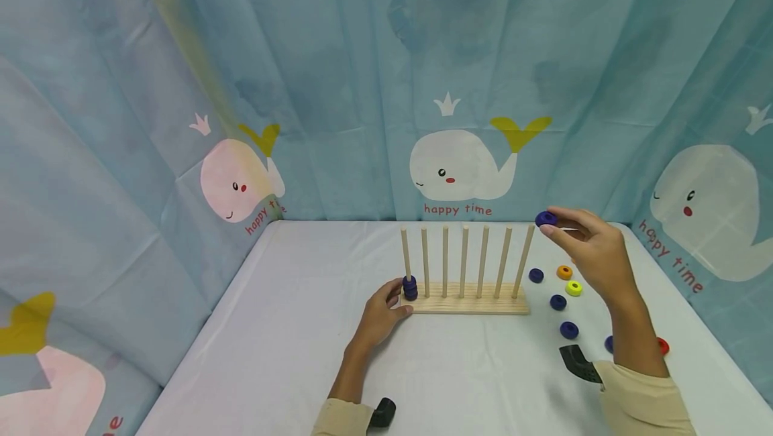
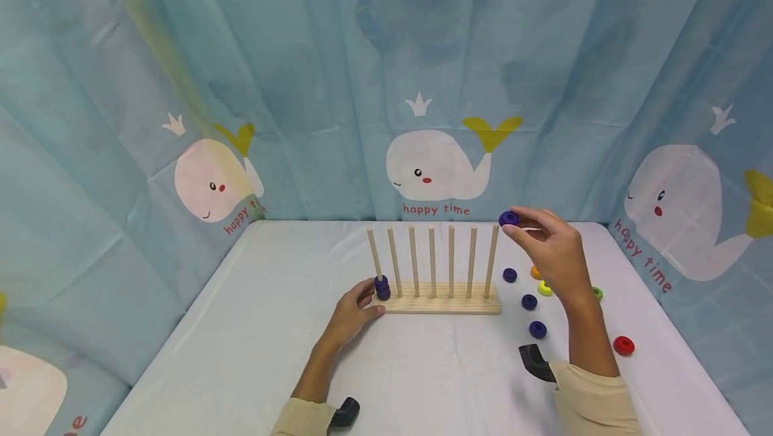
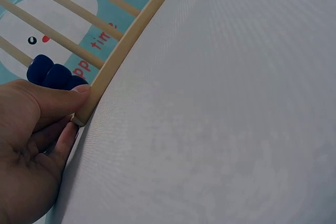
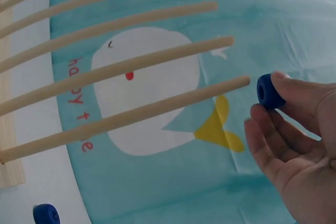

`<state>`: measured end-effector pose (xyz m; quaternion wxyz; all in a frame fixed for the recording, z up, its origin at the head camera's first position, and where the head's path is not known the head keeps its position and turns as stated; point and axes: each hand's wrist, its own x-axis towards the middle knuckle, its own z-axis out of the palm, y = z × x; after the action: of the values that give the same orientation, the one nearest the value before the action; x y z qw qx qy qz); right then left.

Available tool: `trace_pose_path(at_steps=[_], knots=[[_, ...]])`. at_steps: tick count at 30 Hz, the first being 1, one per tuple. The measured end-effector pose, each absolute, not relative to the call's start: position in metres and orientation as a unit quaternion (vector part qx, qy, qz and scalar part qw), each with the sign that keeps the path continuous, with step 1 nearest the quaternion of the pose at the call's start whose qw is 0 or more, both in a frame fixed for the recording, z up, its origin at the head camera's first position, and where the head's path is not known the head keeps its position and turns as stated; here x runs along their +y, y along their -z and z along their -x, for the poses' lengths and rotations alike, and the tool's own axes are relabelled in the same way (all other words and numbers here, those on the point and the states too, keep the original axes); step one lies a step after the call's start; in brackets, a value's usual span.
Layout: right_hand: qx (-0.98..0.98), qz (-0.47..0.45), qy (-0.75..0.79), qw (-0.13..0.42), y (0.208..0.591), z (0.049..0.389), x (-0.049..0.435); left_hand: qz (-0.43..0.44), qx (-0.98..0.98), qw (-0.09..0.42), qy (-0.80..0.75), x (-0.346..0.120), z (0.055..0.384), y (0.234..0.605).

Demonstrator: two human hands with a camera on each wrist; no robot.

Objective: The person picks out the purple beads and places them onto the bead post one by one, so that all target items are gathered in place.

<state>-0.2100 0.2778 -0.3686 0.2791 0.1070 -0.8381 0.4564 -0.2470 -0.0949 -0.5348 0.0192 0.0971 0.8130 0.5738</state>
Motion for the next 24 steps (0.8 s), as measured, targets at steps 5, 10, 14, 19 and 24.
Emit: trace_pose_path(at_steps=[5,10,14,19,24], knots=[[-0.837,-0.112,-0.459,0.276,0.364,0.210,0.272,-0.097,0.812,0.020,-0.575,-0.095,0.247,0.535],[-0.834,-0.121,-0.460,0.279,0.359,0.211,0.268,-0.100,0.810,0.020,-0.577,-0.095,0.248,0.536],[-0.832,-0.134,-0.460,0.281,0.358,0.213,0.263,-0.099,0.809,0.020,-0.579,-0.095,0.248,0.534],[-0.830,-0.148,-0.461,0.277,0.356,0.214,0.256,-0.098,0.812,0.020,-0.575,-0.095,0.248,0.534],[-0.832,-0.167,-0.451,0.277,0.354,0.215,0.249,-0.099,0.813,0.020,-0.574,-0.095,0.247,0.534]])
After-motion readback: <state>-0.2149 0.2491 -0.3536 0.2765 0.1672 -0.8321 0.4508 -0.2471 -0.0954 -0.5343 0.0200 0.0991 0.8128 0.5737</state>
